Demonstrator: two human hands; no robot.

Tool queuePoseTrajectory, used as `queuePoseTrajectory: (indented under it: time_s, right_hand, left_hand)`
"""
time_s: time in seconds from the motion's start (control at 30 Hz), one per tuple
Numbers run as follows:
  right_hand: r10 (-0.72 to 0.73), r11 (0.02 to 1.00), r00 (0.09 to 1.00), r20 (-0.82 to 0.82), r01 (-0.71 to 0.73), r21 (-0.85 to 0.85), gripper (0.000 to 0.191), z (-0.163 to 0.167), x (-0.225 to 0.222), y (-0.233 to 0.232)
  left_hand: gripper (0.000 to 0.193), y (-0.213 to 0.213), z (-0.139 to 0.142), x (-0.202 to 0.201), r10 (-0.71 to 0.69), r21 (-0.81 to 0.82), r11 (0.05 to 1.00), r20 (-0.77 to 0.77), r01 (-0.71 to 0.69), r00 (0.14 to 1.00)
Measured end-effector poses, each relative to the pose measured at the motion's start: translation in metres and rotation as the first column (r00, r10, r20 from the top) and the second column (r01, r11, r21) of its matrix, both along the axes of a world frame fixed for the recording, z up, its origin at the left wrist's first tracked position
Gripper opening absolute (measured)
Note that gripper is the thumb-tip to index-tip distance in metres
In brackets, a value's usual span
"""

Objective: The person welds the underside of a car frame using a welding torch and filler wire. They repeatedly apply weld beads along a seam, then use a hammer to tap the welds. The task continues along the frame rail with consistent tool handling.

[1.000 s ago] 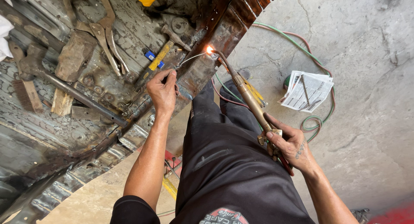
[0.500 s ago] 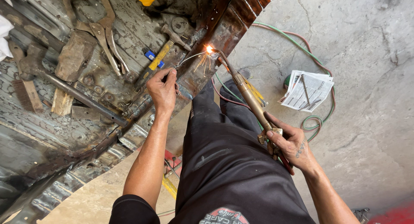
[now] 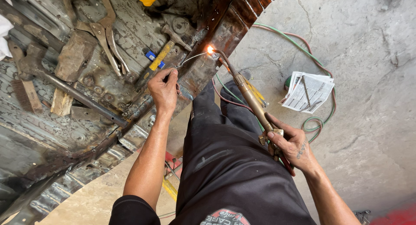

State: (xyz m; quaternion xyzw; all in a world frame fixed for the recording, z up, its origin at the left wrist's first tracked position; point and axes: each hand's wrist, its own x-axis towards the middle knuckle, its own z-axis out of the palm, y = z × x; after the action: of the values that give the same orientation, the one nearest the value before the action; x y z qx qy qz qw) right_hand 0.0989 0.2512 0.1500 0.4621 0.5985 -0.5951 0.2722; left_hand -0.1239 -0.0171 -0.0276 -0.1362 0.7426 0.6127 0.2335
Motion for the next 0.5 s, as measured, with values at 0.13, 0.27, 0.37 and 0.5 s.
queuePoseTrajectory:
  time_s: [0.13, 0.27, 0.37, 0.5]
  right_hand:
    - [0.006, 1.000, 1.000, -0.010, -0.006, 0.007, 0.060, -0.0011, 0.0006, -0.0009]
    - [-0.019, 1.000, 1.000, -0.011, 0.019, -0.012, 0.060, -0.0019, 0.0015, -0.0009]
    - [-0.020, 1.000, 1.000, -0.002, 0.020, -0.020, 0.060, -0.0021, 0.0017, -0.0008]
    - [0.011, 1.000, 1.000, -0.014, -0.011, -0.007, 0.059, -0.0009, 0.0020, -0.0014]
  left_hand:
    - [0.016, -0.0010, 0.0002, -0.0003, 0.003, 0.013, 1.000, 0.000, -0.003, 1.000]
    - [0.016, 0.0000, 0.0020, -0.0011, -0.002, -0.007, 1.000, 0.004, 0.002, 1.000]
    - [0.015, 0.0017, 0.0030, -0.0020, -0.008, -0.005, 1.000, -0.001, 0.008, 1.000]
    - [0.015, 0.0016, 0.0035, -0.0022, -0.006, 0.012, 1.000, -0.004, 0.006, 1.000]
